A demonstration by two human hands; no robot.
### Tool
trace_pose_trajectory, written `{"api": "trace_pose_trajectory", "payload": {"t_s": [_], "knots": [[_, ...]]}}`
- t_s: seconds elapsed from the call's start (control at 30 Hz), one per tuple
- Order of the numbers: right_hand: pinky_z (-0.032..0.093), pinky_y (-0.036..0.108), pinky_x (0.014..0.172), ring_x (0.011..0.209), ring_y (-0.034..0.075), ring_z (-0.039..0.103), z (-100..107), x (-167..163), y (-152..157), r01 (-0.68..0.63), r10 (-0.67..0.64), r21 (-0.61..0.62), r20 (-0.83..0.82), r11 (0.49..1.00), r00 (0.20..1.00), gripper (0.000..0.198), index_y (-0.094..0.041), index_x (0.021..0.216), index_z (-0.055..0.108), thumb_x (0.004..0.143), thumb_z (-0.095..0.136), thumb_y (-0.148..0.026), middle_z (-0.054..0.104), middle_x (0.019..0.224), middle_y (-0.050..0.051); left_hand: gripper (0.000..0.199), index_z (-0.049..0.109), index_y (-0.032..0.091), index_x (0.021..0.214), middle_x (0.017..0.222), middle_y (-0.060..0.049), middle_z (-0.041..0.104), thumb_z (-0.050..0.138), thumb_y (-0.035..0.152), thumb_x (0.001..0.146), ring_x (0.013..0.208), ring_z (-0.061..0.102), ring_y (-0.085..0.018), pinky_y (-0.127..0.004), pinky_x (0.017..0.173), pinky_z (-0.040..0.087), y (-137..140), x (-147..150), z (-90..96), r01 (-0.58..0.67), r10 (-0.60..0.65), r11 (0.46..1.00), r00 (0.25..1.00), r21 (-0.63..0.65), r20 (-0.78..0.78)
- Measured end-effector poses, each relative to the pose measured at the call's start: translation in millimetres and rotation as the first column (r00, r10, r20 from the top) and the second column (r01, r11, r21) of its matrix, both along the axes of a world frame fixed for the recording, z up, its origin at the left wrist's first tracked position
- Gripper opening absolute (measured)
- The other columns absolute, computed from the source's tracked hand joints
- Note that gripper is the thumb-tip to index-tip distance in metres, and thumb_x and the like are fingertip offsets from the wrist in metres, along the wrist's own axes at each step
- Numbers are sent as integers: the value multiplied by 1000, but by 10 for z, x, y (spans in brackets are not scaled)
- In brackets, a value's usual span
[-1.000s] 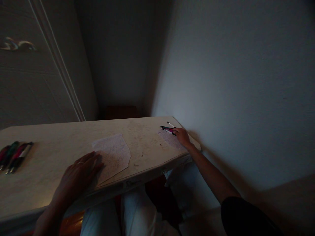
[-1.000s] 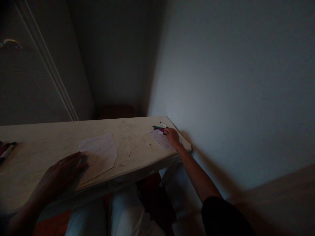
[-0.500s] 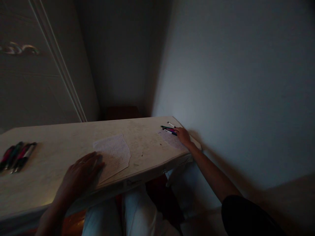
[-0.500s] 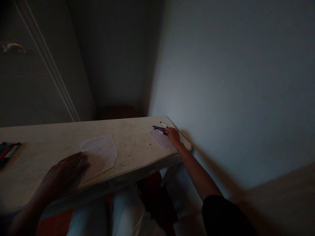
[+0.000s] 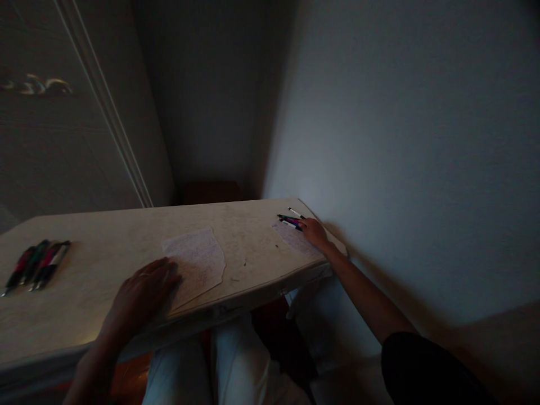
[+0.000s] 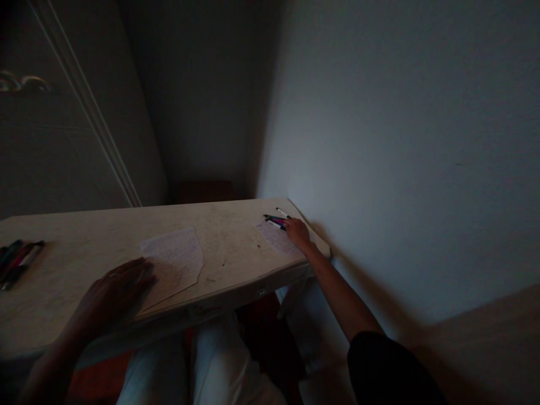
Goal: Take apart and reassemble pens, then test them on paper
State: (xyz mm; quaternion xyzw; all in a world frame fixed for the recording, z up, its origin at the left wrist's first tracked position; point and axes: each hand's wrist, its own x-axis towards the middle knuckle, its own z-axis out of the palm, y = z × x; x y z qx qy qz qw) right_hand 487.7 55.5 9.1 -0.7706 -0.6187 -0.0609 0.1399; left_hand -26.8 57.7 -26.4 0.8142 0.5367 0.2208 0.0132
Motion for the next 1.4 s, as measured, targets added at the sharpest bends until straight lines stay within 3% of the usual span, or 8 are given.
{"api": "trace_pose_trajectory", "payload": {"t_s": [0.47,0.73,0.83,0.93,1.1,1.2,1.3,1.4], "knots": [[40,29,85,99,22,60,-15,-58,-36,-37,36,2,194,999,980,35,-21,117,71,101,43,-35,69,106,11,47,70,25,110,129,-10,65,40,54,88,115,62,-32,-49,99,50,-32,35,70,25,-25,1000,999,-6,20],[40,30,87,97,22,58,17,-165,-30,-71,44,158,166,985,985,35,-16,101,74,101,43,-33,69,99,11,51,67,24,117,134,-9,61,37,56,90,122,58,-30,-47,102,47,-55,20,46,25,-25,1000,1000,-12,18],[41,31,88,97,22,59,21,-364,-30,-150,130,204,110,967,985,32,-16,100,73,100,45,-30,70,98,11,54,66,21,117,134,-11,61,39,57,89,123,57,-31,-49,103,46,-55,33,47,18,-17,1000,998,-19,54],[42,31,91,96,21,60,-2,-695,-48,-294,290,215,51,931,956,32,-16,98,72,100,44,-29,70,99,10,57,66,17,119,136,-15,59,42,58,88,124,56,-31,-49,105,44,-96,53,91,4,5,999,983,-48,186],[43,35,93,94,22,60,-77,-1304,-94,-484,519,232,-122,844,846,36,-17,93,72,100,41,-34,70,96,10,42,68,18,107,127,-14,64,50,49,86,117,60,-26,-43,102,47,-242,29,240,-4,14,1000,872,-22,490],[46,37,89,93,24,60,-127,-1505,-67,-522,578,270,-206,809,789,37,-19,90,71,98,42,-41,70,93,10,31,68,20,105,125,-12,65,50,40,89,115,61,-24,-39,95,51,-274,-127,289,-83,67,997,827,4,558],[47,38,88,90,24,61,-169,-1548,-19,-507,592,325,-267,798,761,42,-20,87,71,97,41,-47,70,91,10,30,67,17,106,117,-13,66,49,35,89,105,63,-23,-35,84,54,-245,-429,295,-253,201,967,837,34,509],[48,37,82,84,23,63,-192,-1509,-4,-489,578,315,-337,813,743,44,-20,81,70,94,43,-52,70,86,9,29,68,16,107,114,-12,66,52,29,86,107,60,-26,-38,93,49,-191,-756,312,-535,491,844,805,49,333]]}}
